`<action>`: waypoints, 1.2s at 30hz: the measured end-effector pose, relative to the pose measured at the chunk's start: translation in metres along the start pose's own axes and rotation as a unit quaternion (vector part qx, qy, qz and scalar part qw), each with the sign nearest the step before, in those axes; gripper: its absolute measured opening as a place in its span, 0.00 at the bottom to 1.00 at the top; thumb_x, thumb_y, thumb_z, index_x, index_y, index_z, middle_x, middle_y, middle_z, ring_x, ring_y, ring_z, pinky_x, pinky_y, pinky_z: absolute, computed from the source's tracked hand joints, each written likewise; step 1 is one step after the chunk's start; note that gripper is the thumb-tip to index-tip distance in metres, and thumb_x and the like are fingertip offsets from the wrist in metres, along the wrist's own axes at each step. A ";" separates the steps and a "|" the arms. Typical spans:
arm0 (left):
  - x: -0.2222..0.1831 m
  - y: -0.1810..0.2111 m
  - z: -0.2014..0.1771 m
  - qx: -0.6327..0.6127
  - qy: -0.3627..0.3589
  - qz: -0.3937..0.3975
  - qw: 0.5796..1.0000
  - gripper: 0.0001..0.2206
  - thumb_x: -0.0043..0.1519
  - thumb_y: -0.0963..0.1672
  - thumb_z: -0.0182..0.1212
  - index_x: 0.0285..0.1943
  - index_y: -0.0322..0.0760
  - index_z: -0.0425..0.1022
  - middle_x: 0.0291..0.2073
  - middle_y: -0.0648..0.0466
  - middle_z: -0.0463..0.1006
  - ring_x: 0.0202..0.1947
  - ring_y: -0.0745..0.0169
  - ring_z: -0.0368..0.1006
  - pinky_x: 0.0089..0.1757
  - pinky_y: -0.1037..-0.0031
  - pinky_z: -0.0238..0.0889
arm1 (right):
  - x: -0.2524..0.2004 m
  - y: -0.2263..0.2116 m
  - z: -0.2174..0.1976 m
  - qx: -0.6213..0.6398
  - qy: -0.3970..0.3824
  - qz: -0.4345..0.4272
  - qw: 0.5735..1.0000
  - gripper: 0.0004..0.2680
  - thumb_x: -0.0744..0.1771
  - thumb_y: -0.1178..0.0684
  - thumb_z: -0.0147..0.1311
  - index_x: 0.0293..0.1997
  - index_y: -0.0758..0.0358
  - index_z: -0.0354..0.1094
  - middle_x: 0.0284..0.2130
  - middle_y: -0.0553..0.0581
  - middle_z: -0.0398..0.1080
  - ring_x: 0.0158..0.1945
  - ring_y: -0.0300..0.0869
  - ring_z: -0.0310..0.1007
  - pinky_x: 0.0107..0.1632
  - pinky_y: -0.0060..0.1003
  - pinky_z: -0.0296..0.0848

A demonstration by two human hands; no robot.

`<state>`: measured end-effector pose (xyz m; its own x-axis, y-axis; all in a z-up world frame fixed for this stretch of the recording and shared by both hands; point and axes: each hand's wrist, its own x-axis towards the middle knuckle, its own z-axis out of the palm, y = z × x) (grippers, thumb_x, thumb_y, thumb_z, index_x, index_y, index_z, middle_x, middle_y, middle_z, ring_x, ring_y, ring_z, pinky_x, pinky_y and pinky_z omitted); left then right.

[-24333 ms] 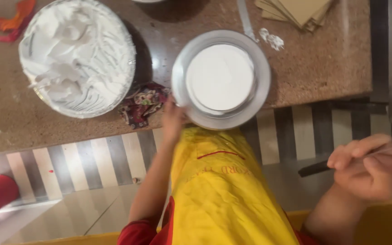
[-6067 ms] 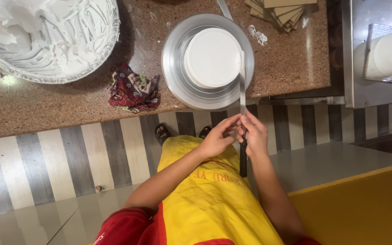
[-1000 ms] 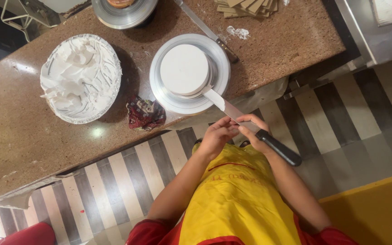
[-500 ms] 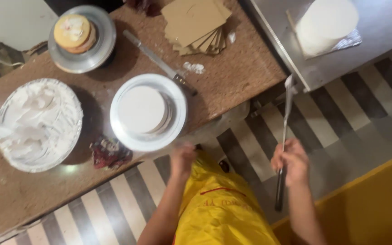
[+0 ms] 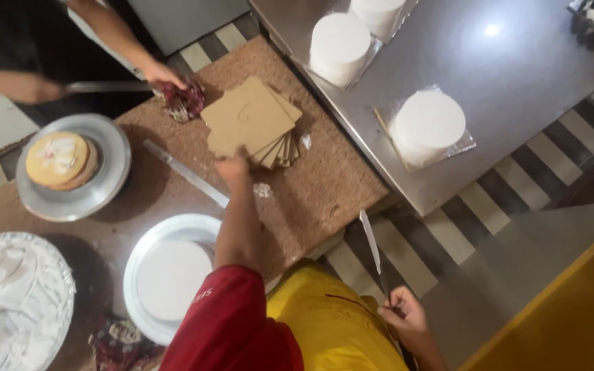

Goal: Applying and smoothing white icing onto multiple small round cakes using a spatula.

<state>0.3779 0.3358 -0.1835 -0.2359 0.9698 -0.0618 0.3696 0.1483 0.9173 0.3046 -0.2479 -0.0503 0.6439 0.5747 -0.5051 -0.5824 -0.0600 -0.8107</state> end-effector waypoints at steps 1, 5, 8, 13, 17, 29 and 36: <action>0.020 -0.026 0.015 -0.197 -0.126 -0.048 0.971 0.22 0.52 0.42 0.75 0.49 0.21 0.70 0.41 0.44 0.81 0.38 0.55 0.81 0.38 0.68 0.78 | 0.008 0.003 -0.005 -0.008 0.001 0.003 1.000 0.11 0.64 0.69 0.56 0.37 0.62 0.54 0.20 0.50 0.61 0.18 0.31 0.56 0.20 0.29 0.53; -0.018 -0.030 -0.020 -0.359 -0.174 -0.034 0.916 0.14 0.57 0.38 0.70 0.50 0.25 0.76 0.42 0.45 0.81 0.37 0.61 0.79 0.37 0.78 0.74 | 0.043 -0.029 0.015 -0.039 0.057 -0.004 0.998 0.11 0.63 0.69 0.54 0.40 0.62 0.55 0.23 0.51 0.66 0.18 0.32 0.59 0.20 0.29 0.55; -0.067 0.007 -0.080 -0.360 -0.258 -0.214 0.870 0.09 0.61 0.39 0.69 0.48 0.30 0.76 0.42 0.49 0.81 0.38 0.59 0.72 0.39 0.71 0.61 | 0.074 -0.063 0.016 -0.063 0.068 -0.034 0.995 0.16 0.61 0.68 0.53 0.48 0.55 0.55 0.24 0.54 0.70 0.15 0.33 0.58 0.17 0.28 0.54; -0.134 0.122 -0.191 -0.195 -0.415 0.194 0.867 0.08 0.52 0.36 0.72 0.38 0.39 0.86 0.47 0.57 0.80 0.53 0.61 0.72 0.54 0.70 0.64 | 0.091 -0.180 0.027 -0.007 0.083 -0.006 0.996 0.09 0.72 0.50 0.39 0.51 0.65 0.59 0.27 0.65 0.70 0.16 0.41 0.66 0.16 0.30 0.60; -0.171 0.184 -0.249 -0.096 -0.402 0.385 0.825 0.14 0.49 0.33 0.68 0.38 0.44 0.88 0.49 0.54 0.80 0.55 0.57 0.72 0.55 0.69 0.64 | 0.108 -0.217 0.005 0.066 -0.067 0.006 0.996 0.09 0.71 0.50 0.41 0.47 0.67 0.55 0.40 0.76 0.78 0.24 0.55 0.80 0.13 0.30 0.59; -0.294 0.072 -0.325 -0.180 -0.216 0.297 0.913 0.18 0.51 0.29 0.56 0.39 0.38 0.85 0.58 0.46 0.75 0.59 0.52 0.73 0.58 0.70 0.66 | 0.097 -0.156 0.006 -0.289 -0.156 -0.076 0.941 0.14 0.60 0.61 0.64 0.43 0.63 0.60 0.46 0.53 0.75 0.19 0.30 0.62 0.20 0.28 0.64; -0.332 0.031 -0.348 -0.169 -0.131 0.036 0.976 0.19 0.59 0.35 0.52 0.58 0.35 0.79 0.58 0.46 0.78 0.49 0.57 0.72 0.48 0.74 0.66 | 0.113 -0.083 -0.015 -0.256 -0.173 -0.068 0.949 0.15 0.61 0.60 0.70 0.39 0.63 0.59 0.29 0.50 0.64 0.24 0.32 0.64 0.24 0.30 0.67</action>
<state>0.1545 -0.0490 0.0023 0.0337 0.9982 -0.0496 0.0480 0.0480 0.9977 0.4333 -0.1905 -0.0442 0.4421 0.8340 -0.3301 -0.1311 -0.3039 -0.9436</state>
